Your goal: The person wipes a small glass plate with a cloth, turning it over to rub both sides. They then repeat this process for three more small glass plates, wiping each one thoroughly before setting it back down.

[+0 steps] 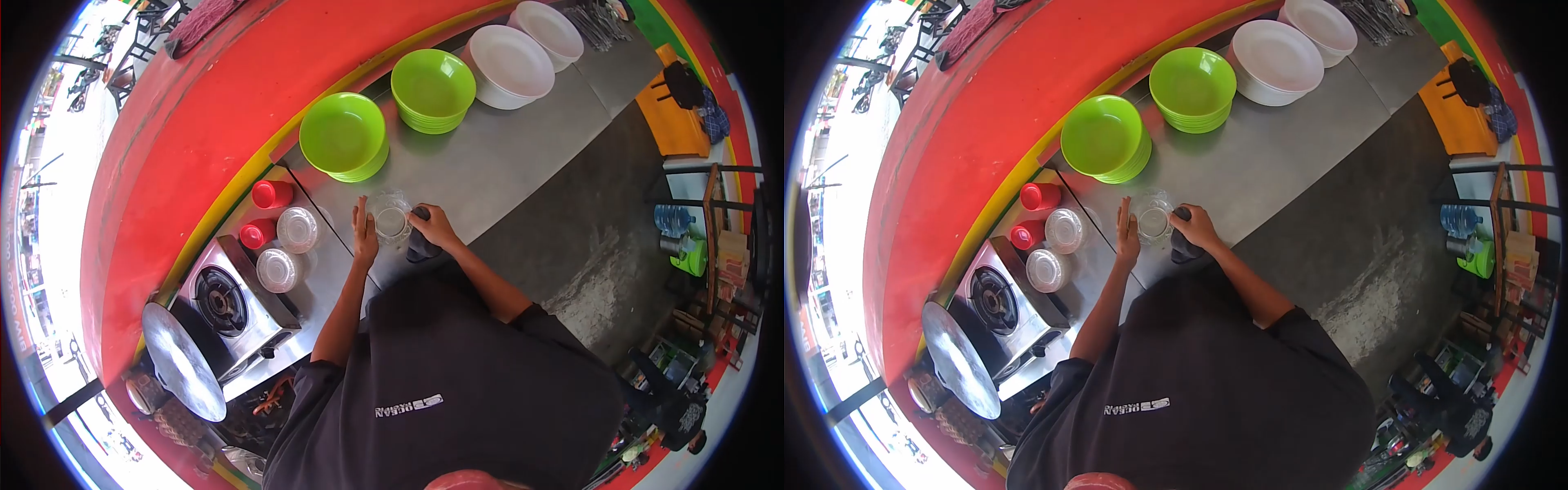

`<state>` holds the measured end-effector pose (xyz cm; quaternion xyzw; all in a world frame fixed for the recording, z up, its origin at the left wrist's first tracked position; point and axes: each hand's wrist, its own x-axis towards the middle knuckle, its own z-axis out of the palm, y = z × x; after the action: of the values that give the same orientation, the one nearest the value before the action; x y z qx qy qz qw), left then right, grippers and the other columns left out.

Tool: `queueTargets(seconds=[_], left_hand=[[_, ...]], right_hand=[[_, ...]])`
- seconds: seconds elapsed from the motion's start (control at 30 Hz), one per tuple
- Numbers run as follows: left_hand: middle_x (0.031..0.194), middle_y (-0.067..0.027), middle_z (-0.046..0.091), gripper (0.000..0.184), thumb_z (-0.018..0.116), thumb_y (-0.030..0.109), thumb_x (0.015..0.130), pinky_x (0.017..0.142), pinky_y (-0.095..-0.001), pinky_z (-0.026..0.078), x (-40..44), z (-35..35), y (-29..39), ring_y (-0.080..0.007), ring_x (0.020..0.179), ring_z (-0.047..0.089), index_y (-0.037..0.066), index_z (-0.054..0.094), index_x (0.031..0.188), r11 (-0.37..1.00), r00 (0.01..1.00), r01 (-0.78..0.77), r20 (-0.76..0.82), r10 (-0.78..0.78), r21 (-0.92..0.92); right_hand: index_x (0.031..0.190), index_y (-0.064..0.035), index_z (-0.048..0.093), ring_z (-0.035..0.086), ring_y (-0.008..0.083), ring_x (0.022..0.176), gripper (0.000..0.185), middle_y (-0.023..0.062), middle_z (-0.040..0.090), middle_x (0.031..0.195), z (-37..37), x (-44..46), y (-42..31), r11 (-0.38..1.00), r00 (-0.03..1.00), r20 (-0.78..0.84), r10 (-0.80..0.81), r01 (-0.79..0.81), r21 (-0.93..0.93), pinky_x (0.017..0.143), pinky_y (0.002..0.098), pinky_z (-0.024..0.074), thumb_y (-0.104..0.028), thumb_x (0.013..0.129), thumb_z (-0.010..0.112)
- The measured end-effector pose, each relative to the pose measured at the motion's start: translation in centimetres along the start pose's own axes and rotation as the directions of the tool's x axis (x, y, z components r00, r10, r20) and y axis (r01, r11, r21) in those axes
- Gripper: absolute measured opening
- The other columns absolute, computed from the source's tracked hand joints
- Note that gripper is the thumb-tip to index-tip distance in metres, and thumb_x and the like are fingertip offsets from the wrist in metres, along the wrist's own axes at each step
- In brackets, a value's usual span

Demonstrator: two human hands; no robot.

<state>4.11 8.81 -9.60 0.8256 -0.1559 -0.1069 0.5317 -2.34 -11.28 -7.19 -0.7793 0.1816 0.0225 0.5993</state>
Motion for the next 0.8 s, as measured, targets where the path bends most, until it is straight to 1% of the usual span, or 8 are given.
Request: queueTargets(seconds=[0.07, 0.17, 0.27, 0.37, 0.57, 0.67, 0.77, 0.8], left_hand=[[0.154, -0.0163, 0.04, 0.046, 0.039, 0.011, 0.105, 0.122, -0.0422, 0.014, 0.5, 0.4, -0.2, -0.0348, 0.146, 0.029, 0.005, 0.037, 0.15, 0.998, 0.997, -0.061, -0.039, 0.062, 0.024], [0.154, -0.0154, 0.041, 0.045, 0.04, 0.013, 0.105, 0.119, -0.0454, 0.018, 0.1, 1.2, -1.0, -0.0342, 0.146, 0.028, 0.013, 0.042, 0.149, 0.999, 0.997, 0.035, -0.068, -0.033, 0.04], [0.152, -0.0119, 0.044, 0.044, 0.039, 0.015, 0.105, 0.113, -0.0486, 0.021, 0.3, 1.8, -1.7, -0.0328, 0.146, 0.028, 0.019, 0.045, 0.148, 0.99, 0.992, 0.067, -0.117, -0.052, 0.125], [0.148, -0.0085, 0.048, 0.043, 0.039, 0.017, 0.105, 0.11, -0.0492, 0.023, 0.4, 2.6, -2.7, -0.0308, 0.145, 0.029, 0.02, 0.047, 0.147, 0.98, 0.979, 0.113, -0.189, -0.081, 0.165], [0.144, -0.0072, 0.052, 0.041, 0.04, 0.02, 0.105, 0.11, -0.0481, 0.022, 0.9, 3.2, -1.2, -0.027, 0.143, 0.033, 0.02, 0.049, 0.145, 0.965, 0.965, 0.153, -0.244, -0.099, 0.213], [0.143, -0.0068, 0.052, 0.041, 0.04, 0.019, 0.105, 0.11, -0.0475, 0.022, 1.0, 3.5, -0.8, -0.0258, 0.143, 0.034, 0.021, 0.049, 0.145, 0.974, 0.958, 0.131, -0.276, -0.077, 0.184], [0.143, -0.0069, 0.052, 0.041, 0.041, 0.019, 0.105, 0.109, -0.0478, 0.025, 1.0, 3.6, -0.4, -0.0261, 0.142, 0.035, 0.02, 0.05, 0.145, 0.959, 0.952, 0.186, -0.281, -0.121, 0.214], [0.143, -0.0066, 0.053, 0.04, 0.041, 0.019, 0.105, 0.109, -0.0478, 0.025, 1.0, 3.6, -0.5, -0.0262, 0.141, 0.036, 0.02, 0.051, 0.144, 0.961, 0.949, 0.183, -0.291, -0.119, 0.207]], right_hand=[[0.082, -0.0002, 0.066, 0.058, 0.0274, 0.056, 0.034, 0.0162, 0.061, 0.065, -0.1, 1.0, 0.3, 0.997, 0.996, -0.025, -0.08, 0.08, -0.009, 0.06, 0.0383, 0.0468, -0.034, 0.086, 0.071], [0.08, -0.0016, 0.065, 0.058, 0.0329, 0.058, 0.034, 0.0156, 0.06, 0.065, 0.0, 2.1, 0.5, 0.989, 0.994, -0.027, -0.108, 0.105, -0.102, 0.059, 0.0396, 0.0465, -0.034, 0.086, 0.072], [0.078, -0.0028, 0.063, 0.059, 0.0361, 0.061, 0.033, 0.0156, 0.061, 0.066, 0.2, 2.8, 0.6, 0.976, 0.983, -0.076, -0.17, 0.157, -0.148, 0.058, 0.0412, 0.0466, -0.033, 0.084, 0.073], [0.077, -0.0033, 0.062, 0.061, 0.037, 0.063, 0.031, 0.0155, 0.062, 0.068, 0.0, 3.0, 0.2, 0.955, 0.963, -0.117, -0.241, 0.214, -0.205, 0.058, 0.0425, 0.047, -0.031, 0.082, 0.074], [0.086, -0.0032, 0.062, 0.067, 0.0373, 0.07, 0.028, 0.017, 0.066, 0.074, 0.0, 3.2, 0.2, 0.948, 0.949, -0.167, -0.268, 0.228, -0.224, 0.063, 0.0412, 0.0512, -0.026, 0.082, 0.077], [0.1, -0.0041, 0.065, 0.069, 0.0362, 0.078, 0.031, 0.0172, 0.07, 0.085, 0.0, 2.9, -0.2, 0.971, 0.931, -0.286, -0.226, 0.19, -0.147, 0.068, 0.0406, 0.0532, -0.027, 0.082, 0.077], [0.114, -0.004, 0.065, 0.071, 0.0345, 0.085, 0.04, 0.0177, 0.071, 0.095, -0.5, 2.9, -0.1, 0.978, 0.966, -0.183, -0.181, 0.159, -0.132, 0.073, 0.04, 0.054, -0.026, 0.083, 0.076], [0.116, -0.0041, 0.065, 0.071, 0.0338, 0.086, 0.041, 0.0173, 0.072, 0.096, -0.5, 3.0, 0.2, 0.973, 0.962, -0.171, -0.21, 0.189, -0.132, 0.074, 0.0395, 0.0542, -0.026, 0.083, 0.076]])
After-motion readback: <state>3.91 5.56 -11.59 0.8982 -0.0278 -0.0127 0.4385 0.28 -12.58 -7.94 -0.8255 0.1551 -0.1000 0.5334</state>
